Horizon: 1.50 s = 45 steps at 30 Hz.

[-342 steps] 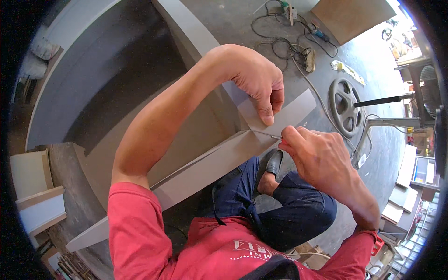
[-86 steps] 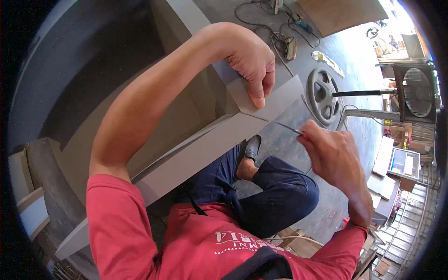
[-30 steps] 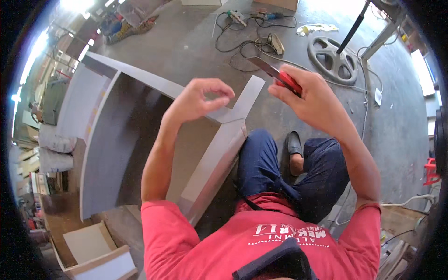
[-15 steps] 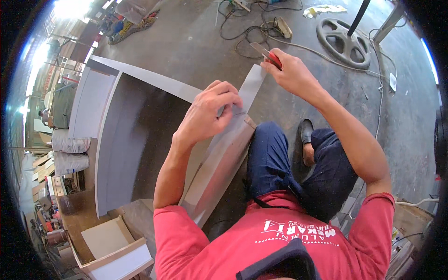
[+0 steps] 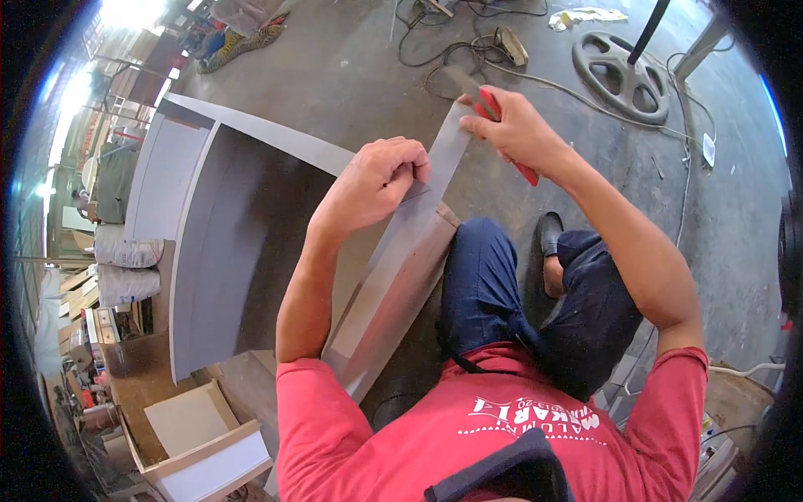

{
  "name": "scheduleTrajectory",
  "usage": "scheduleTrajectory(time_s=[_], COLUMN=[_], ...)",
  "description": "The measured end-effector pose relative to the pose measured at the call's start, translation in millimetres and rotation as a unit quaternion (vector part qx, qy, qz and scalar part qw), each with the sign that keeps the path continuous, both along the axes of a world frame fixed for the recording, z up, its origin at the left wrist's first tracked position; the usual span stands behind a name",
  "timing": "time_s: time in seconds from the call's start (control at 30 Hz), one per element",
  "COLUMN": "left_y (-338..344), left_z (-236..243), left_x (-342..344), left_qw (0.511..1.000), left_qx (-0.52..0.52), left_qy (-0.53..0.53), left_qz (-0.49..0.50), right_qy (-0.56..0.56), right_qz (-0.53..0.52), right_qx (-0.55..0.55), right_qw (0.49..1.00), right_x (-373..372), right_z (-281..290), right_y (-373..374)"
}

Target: The person applies a grey strip to the edge of a wooden frame, trims the excess material using a utility knife, and rubs the edge with a sanding block.

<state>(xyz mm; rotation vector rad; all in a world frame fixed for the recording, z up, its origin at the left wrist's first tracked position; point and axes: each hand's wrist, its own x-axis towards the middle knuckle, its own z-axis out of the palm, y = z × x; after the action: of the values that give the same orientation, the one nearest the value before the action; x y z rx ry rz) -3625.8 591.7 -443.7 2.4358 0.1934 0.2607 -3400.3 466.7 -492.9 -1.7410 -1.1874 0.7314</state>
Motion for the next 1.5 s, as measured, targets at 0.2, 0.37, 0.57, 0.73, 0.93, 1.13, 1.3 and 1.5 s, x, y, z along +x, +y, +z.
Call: scheduleTrajectory(time_s=[0.2,0.37,0.57,0.73,0.93,1.13,1.3,1.5], left_y=[3,8,10,12,14,17,17,14], left_z=[10,16,11,13,14,14,16,17], left_x=[-2,-9,-5,-11,-13,-14,-14,-16], left_qw=[0.998,0.996,0.995,0.994,0.994,0.994,0.991,0.992], left_qx=[-0.064,-0.088,-0.098,-0.108,-0.102,-0.106,-0.131,-0.122], left_qy=[-0.001,0.005,-0.002,-0.026,-0.026,-0.023,-0.017,-0.021], left_qz=[-0.001,0.009,-0.003,-0.002,0.006,0.002,0.019,0.027], right_qy=[0.338,0.393,0.403,0.490,0.297,0.317,0.350,0.418], right_qz=[-0.012,-0.022,-0.073,-0.102,-0.063,-0.080,-0.086,-0.109], right_qx=[-0.005,-0.043,0.011,-0.060,-0.047,-0.078,-0.024,-0.040], right_qw=[0.941,0.918,0.912,0.864,0.952,0.942,0.933,0.901], right_x=[-5,-22,-33,-58,-95,-104,-105,-112], right_z=[5,24,27,7,22,46,45,56], right_y=[-5,-10,-15,-22,-37,-37,-37,-46])
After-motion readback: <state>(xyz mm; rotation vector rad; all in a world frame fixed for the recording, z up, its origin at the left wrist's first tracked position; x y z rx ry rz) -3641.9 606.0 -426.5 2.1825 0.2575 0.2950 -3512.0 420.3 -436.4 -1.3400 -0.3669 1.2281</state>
